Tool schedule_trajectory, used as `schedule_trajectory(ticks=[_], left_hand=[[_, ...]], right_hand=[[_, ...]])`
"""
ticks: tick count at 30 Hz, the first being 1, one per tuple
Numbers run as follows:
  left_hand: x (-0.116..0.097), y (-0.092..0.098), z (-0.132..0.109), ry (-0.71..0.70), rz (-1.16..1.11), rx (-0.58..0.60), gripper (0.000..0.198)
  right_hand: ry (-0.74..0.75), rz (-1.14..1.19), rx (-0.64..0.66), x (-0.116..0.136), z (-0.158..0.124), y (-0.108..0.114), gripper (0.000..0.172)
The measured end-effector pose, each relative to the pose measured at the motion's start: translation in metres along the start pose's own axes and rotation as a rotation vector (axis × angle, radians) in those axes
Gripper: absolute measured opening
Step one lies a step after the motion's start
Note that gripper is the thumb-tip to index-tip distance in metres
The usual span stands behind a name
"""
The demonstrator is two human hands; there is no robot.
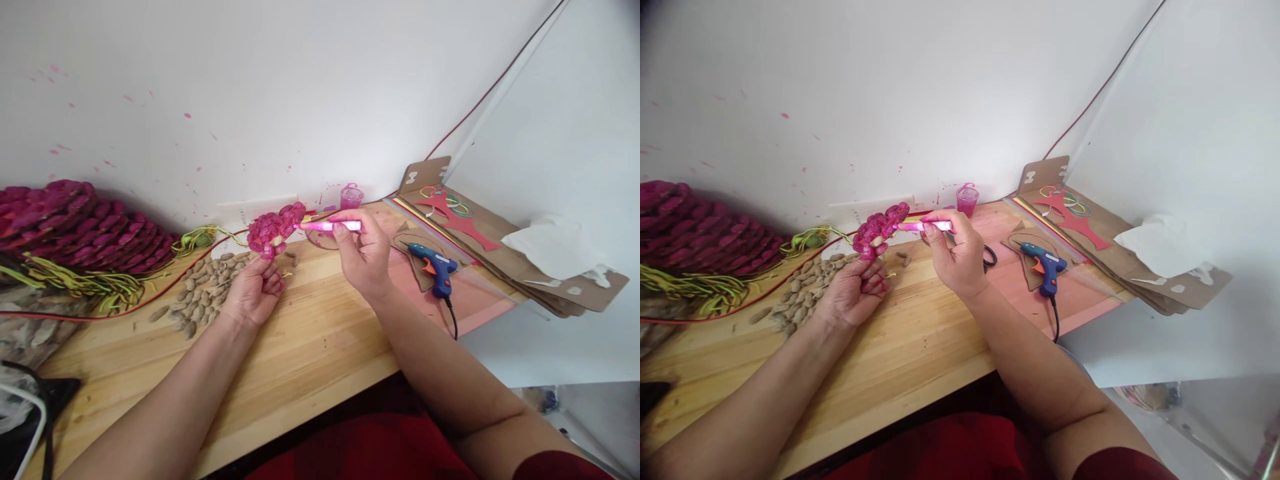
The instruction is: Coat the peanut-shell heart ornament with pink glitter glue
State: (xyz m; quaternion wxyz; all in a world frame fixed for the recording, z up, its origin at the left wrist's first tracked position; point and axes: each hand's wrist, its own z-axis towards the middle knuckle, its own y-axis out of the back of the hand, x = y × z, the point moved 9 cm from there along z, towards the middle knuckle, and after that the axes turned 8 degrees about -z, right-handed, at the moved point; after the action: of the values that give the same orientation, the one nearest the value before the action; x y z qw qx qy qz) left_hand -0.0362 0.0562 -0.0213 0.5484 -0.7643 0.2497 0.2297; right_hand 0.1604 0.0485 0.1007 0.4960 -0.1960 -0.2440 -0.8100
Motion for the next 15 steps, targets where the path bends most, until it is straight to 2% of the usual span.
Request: schedule_trajectory(ticks=[10, 15], left_hand=[[0.0015, -0.0009, 0.0003, -0.003, -0.018, 0.039, 0.009], [0.0005, -0.0015, -0.0006, -0.013, 0.007, 0.042, 0.013]], right_hand=[[0.017, 0.035, 0.005, 0.0026, -0.0001, 0.0008, 0.013], [-0.024, 0.011, -0.015, -0.0024, -0.0002, 0.0022, 0.017]])
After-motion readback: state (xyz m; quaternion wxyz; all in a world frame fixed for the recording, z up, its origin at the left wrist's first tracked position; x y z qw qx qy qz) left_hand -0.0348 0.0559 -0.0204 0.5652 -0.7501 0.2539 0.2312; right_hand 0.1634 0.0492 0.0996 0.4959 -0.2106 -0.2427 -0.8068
